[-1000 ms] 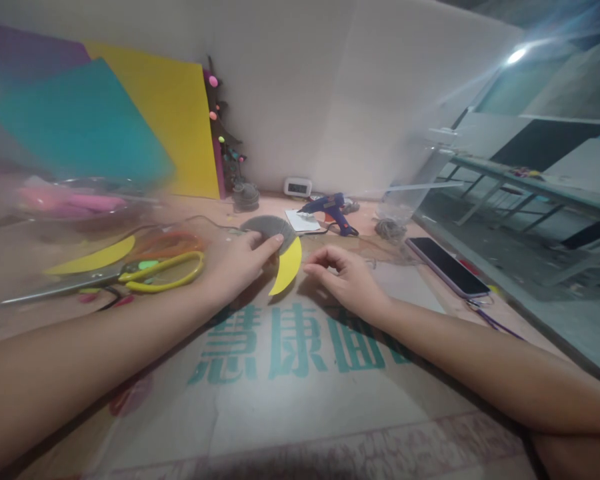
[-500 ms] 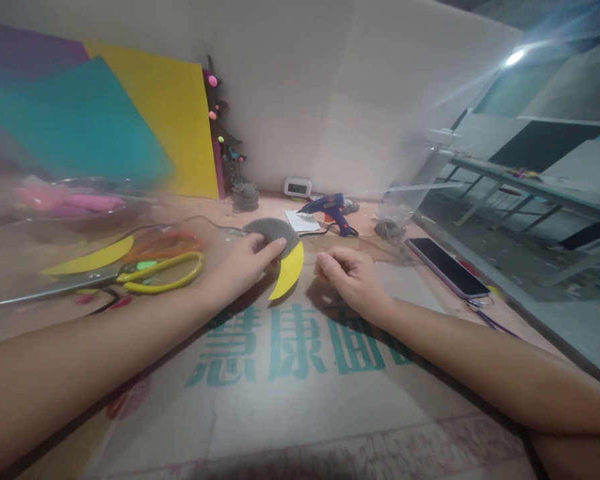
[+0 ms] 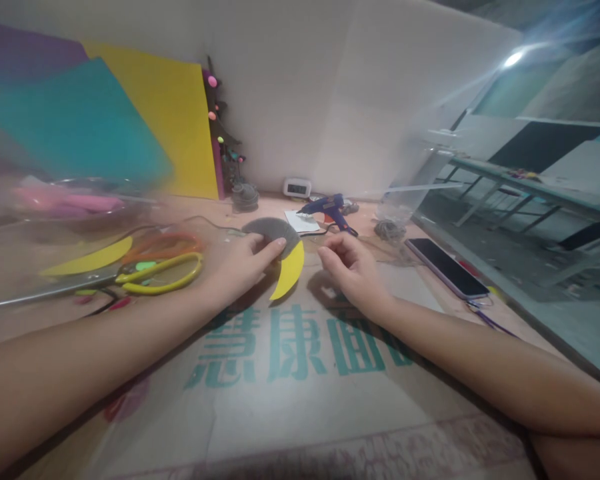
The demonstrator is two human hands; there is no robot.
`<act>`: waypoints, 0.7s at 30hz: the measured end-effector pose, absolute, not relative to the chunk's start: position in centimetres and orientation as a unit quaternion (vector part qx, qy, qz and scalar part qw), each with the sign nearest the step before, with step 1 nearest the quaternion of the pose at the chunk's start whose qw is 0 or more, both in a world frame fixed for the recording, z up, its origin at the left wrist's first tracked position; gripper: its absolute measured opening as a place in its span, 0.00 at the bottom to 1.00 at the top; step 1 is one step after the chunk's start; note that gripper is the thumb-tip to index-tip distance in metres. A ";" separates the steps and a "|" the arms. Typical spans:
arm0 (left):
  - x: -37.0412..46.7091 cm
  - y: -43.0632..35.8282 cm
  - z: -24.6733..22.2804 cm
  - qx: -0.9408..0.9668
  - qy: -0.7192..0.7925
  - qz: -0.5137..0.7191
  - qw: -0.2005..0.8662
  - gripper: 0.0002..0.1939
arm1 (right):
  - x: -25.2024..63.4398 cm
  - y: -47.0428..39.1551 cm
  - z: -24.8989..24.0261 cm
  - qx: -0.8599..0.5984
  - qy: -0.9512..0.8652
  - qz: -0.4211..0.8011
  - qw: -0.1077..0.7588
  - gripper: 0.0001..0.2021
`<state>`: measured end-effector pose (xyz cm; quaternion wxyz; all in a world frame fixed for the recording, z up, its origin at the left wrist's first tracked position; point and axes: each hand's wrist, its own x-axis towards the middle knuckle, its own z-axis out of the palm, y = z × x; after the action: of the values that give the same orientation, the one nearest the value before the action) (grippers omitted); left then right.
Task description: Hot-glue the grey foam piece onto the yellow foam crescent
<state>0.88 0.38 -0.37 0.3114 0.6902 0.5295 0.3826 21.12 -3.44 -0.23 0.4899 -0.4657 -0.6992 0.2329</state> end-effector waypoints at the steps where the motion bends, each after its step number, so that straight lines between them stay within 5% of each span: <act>1: 0.9 0.3 -0.3 0.688 0.530 0.383 0.315 0.25 | 21.1 -3.4 -0.2 -0.474 -0.704 0.241 0.471 0.09; 6: 1.0 -0.2 0.4 0.677 0.512 0.381 0.367 0.21 | 20.8 -3.3 0.0 -0.484 -0.723 0.301 0.389 0.11; 12: 1.0 -0.2 0.2 0.718 0.465 0.382 0.351 0.20 | 20.6 -3.8 0.1 -0.478 -0.765 0.238 0.360 0.08; 17: 0.9 -0.1 0.0 0.719 0.456 0.376 0.365 0.21 | 20.8 -3.8 0.0 -0.480 -0.760 0.233 0.372 0.09; 21: 0.9 -0.2 0.1 0.721 0.456 0.374 0.365 0.21 | 21.2 -3.8 -0.1 -0.464 -0.707 0.208 0.491 0.12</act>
<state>0.94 -0.22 0.09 0.3648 0.7210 0.4556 0.3736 21.19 -3.77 -0.14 0.4909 -0.4643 -0.7072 0.2081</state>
